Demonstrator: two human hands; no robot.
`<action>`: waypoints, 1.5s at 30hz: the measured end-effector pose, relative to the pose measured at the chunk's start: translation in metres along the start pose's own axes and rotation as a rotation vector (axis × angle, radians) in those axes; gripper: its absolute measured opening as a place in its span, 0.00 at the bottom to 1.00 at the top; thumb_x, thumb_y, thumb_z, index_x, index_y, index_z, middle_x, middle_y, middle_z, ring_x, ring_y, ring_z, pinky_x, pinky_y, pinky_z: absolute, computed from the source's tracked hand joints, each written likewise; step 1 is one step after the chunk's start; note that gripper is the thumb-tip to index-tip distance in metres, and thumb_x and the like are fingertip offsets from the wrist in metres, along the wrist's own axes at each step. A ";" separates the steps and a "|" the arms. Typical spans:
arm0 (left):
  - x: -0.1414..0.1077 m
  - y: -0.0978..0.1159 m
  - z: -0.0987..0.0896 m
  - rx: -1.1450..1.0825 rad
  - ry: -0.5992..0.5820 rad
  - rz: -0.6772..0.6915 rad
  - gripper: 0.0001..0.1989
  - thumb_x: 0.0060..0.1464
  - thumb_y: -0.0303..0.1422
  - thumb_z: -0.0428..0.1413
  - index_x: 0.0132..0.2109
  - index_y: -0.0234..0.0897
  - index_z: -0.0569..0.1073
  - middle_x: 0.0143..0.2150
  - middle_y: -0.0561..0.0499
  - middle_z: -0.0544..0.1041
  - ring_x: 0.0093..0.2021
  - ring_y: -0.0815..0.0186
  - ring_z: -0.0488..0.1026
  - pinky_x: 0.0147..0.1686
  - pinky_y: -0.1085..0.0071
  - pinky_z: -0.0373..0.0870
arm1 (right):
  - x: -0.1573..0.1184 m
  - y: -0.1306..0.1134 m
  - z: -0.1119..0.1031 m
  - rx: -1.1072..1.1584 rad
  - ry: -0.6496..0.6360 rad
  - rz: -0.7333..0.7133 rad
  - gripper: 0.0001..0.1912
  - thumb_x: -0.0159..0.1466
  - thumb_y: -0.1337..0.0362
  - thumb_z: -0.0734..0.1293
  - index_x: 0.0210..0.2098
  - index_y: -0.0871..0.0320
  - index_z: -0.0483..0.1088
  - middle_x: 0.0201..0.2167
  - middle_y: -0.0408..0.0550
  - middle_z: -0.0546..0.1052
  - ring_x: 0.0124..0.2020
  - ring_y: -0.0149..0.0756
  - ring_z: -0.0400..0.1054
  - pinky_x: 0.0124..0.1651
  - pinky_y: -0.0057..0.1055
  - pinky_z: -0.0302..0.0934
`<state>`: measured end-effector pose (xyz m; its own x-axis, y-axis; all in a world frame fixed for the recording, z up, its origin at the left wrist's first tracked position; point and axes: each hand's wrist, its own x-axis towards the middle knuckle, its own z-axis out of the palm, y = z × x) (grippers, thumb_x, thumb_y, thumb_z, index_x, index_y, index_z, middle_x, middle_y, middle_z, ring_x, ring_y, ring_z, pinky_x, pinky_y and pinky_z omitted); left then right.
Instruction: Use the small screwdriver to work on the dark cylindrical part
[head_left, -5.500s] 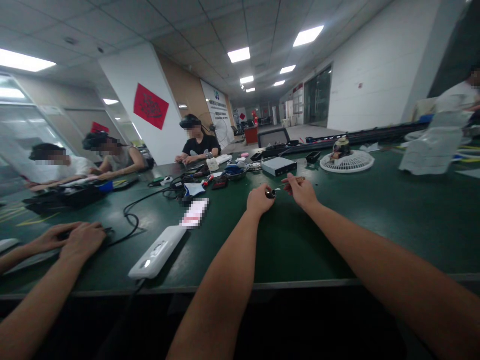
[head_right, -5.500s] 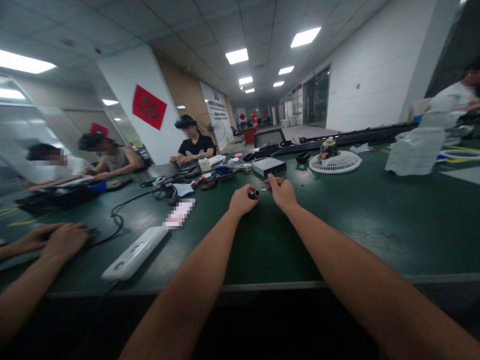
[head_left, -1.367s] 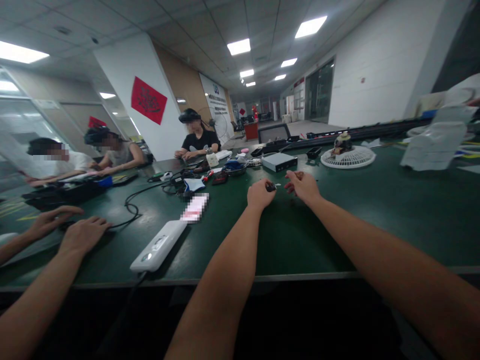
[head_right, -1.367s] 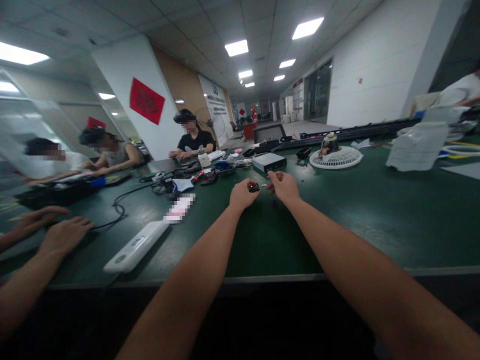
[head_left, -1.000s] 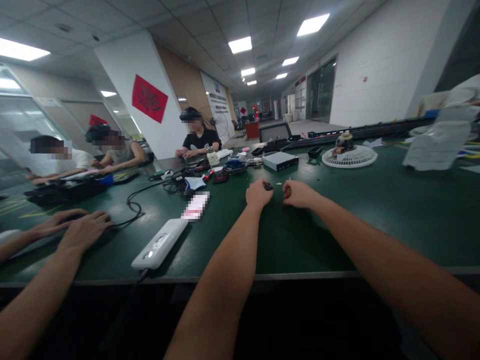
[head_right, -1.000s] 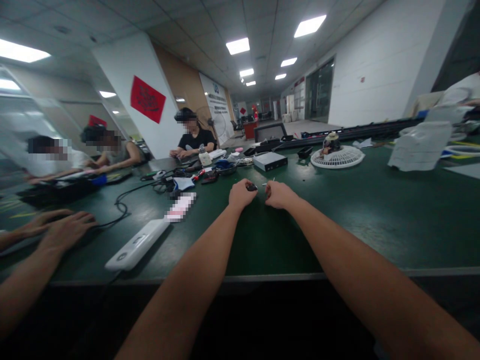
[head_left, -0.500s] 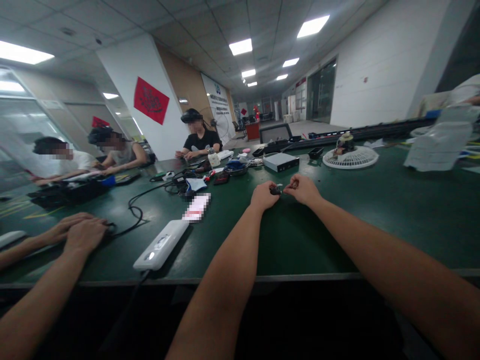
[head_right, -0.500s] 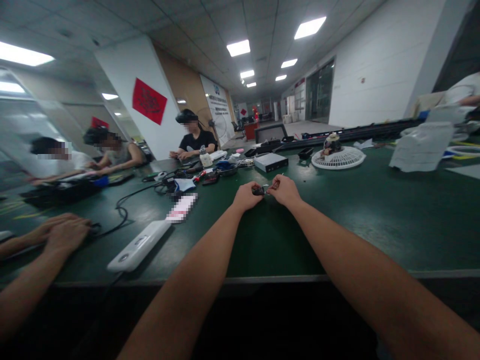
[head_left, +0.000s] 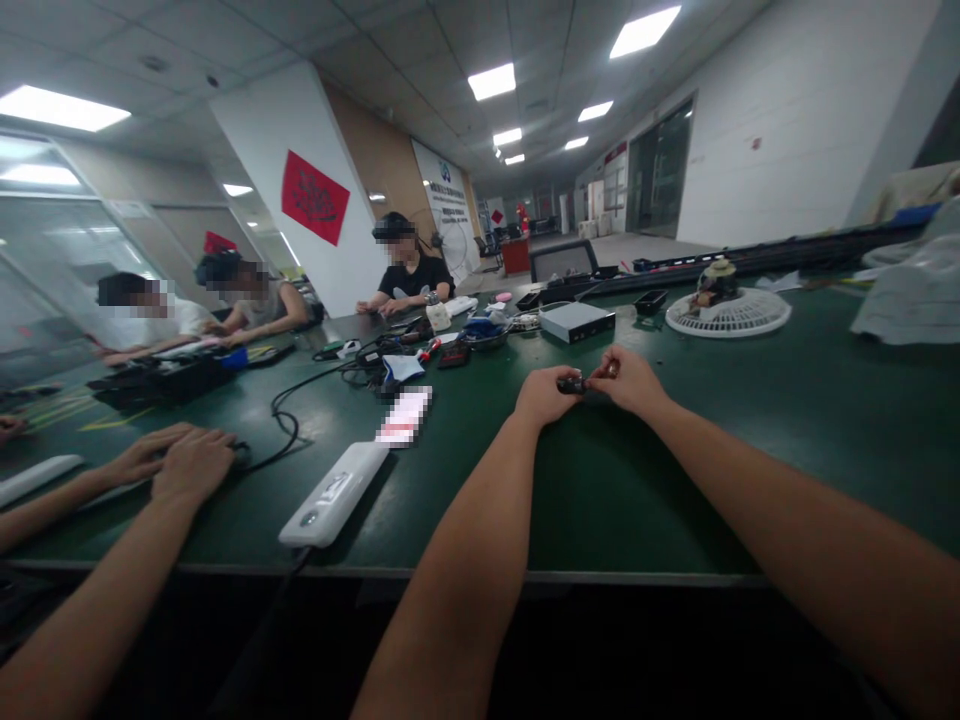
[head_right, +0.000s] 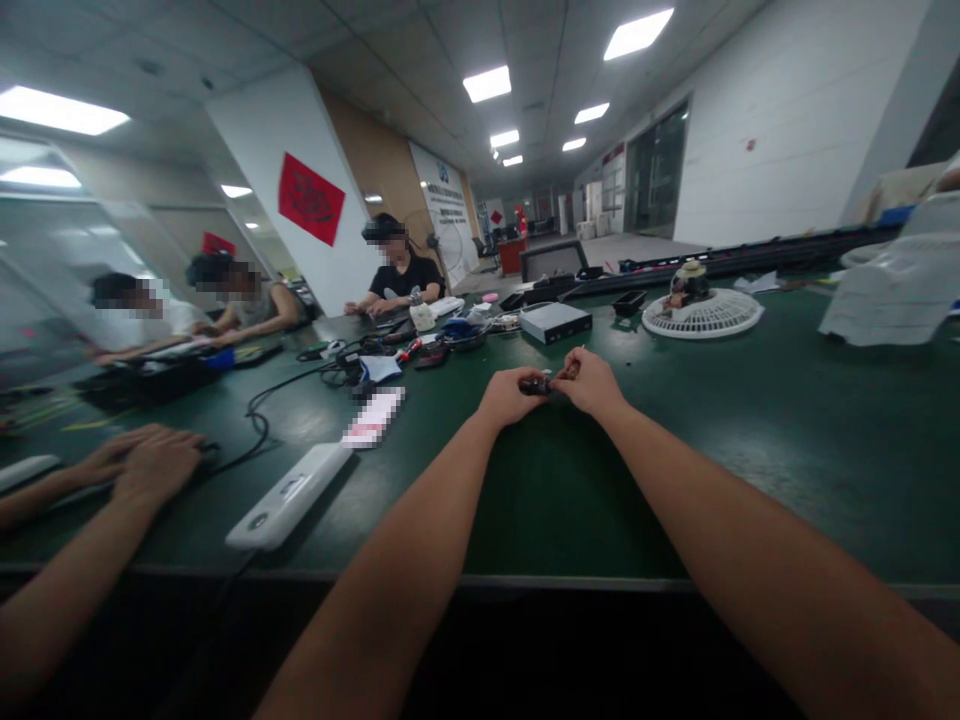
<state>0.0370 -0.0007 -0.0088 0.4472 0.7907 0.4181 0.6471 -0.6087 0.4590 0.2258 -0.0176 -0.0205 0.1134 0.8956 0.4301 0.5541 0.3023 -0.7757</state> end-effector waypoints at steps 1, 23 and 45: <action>0.000 0.000 0.000 0.007 0.001 0.008 0.20 0.46 0.34 0.67 0.49 0.43 0.80 0.45 0.51 0.83 0.46 0.60 0.79 0.50 0.66 0.74 | -0.001 -0.001 -0.001 -0.011 0.001 -0.002 0.16 0.50 0.66 0.74 0.30 0.53 0.61 0.27 0.43 0.80 0.29 0.37 0.74 0.33 0.31 0.62; -0.002 0.005 -0.006 -0.054 -0.039 0.148 0.18 0.47 0.29 0.64 0.48 0.40 0.79 0.44 0.50 0.83 0.46 0.62 0.78 0.51 0.67 0.73 | -0.007 -0.010 -0.006 -0.324 0.020 -0.082 0.17 0.52 0.55 0.76 0.29 0.54 0.65 0.26 0.43 0.76 0.29 0.37 0.69 0.29 0.31 0.54; -0.003 0.003 -0.005 0.165 0.136 -0.153 0.13 0.49 0.33 0.63 0.44 0.42 0.73 0.42 0.48 0.81 0.44 0.59 0.77 0.41 0.67 0.71 | -0.006 -0.021 0.004 0.473 0.055 0.098 0.33 0.66 0.39 0.60 0.27 0.62 0.78 0.25 0.56 0.80 0.25 0.36 0.73 0.26 0.29 0.59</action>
<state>0.0349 -0.0053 -0.0050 0.2564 0.8500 0.4603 0.7977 -0.4549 0.3958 0.2105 -0.0280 -0.0084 0.1963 0.9126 0.3586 0.1043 0.3442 -0.9331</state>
